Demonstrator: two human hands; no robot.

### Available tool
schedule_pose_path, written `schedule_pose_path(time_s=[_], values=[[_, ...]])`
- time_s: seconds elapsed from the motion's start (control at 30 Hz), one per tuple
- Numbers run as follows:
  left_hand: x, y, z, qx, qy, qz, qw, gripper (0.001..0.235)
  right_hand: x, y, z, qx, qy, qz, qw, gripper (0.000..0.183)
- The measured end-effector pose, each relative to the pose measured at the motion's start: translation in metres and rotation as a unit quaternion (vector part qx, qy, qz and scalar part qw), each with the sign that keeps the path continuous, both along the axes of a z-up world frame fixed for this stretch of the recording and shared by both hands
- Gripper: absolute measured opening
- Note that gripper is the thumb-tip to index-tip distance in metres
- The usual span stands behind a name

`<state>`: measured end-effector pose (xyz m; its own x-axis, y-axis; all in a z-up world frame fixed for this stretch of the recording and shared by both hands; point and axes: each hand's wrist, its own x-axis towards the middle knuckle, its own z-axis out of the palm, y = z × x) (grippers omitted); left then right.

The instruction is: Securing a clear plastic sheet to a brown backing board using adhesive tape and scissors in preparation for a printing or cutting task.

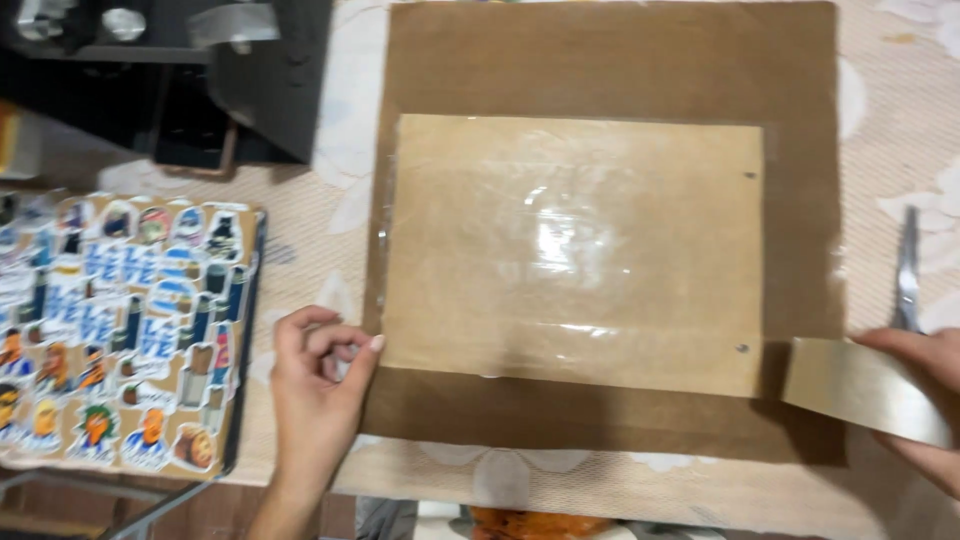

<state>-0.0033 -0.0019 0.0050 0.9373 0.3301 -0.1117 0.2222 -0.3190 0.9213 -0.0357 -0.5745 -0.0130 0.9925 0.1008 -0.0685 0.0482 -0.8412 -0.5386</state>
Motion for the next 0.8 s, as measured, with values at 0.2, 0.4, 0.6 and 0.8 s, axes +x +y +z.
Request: schedule_pose_path(time_s=[0.2,0.4,0.6,0.8], values=[[0.001,-0.004,0.007,0.018,0.004,0.003,1.000,0.044,0.024,0.049,0.066,-0.098,-0.007,0.096,0.990,0.067],[0.001,-0.006,0.012,0.039,0.023,0.008,0.999,0.043,0.025,0.050,0.064,-0.103,0.010,0.098,0.990,0.069],[0.002,-0.009,0.016,0.050,0.017,0.003,0.999,0.043,0.029,0.057,0.065,-0.136,0.010,0.105,0.985,0.073],[0.002,-0.009,0.017,0.086,0.021,-0.005,0.996,0.043,0.030,0.063,0.064,-0.138,0.015,0.110,0.984,0.075]])
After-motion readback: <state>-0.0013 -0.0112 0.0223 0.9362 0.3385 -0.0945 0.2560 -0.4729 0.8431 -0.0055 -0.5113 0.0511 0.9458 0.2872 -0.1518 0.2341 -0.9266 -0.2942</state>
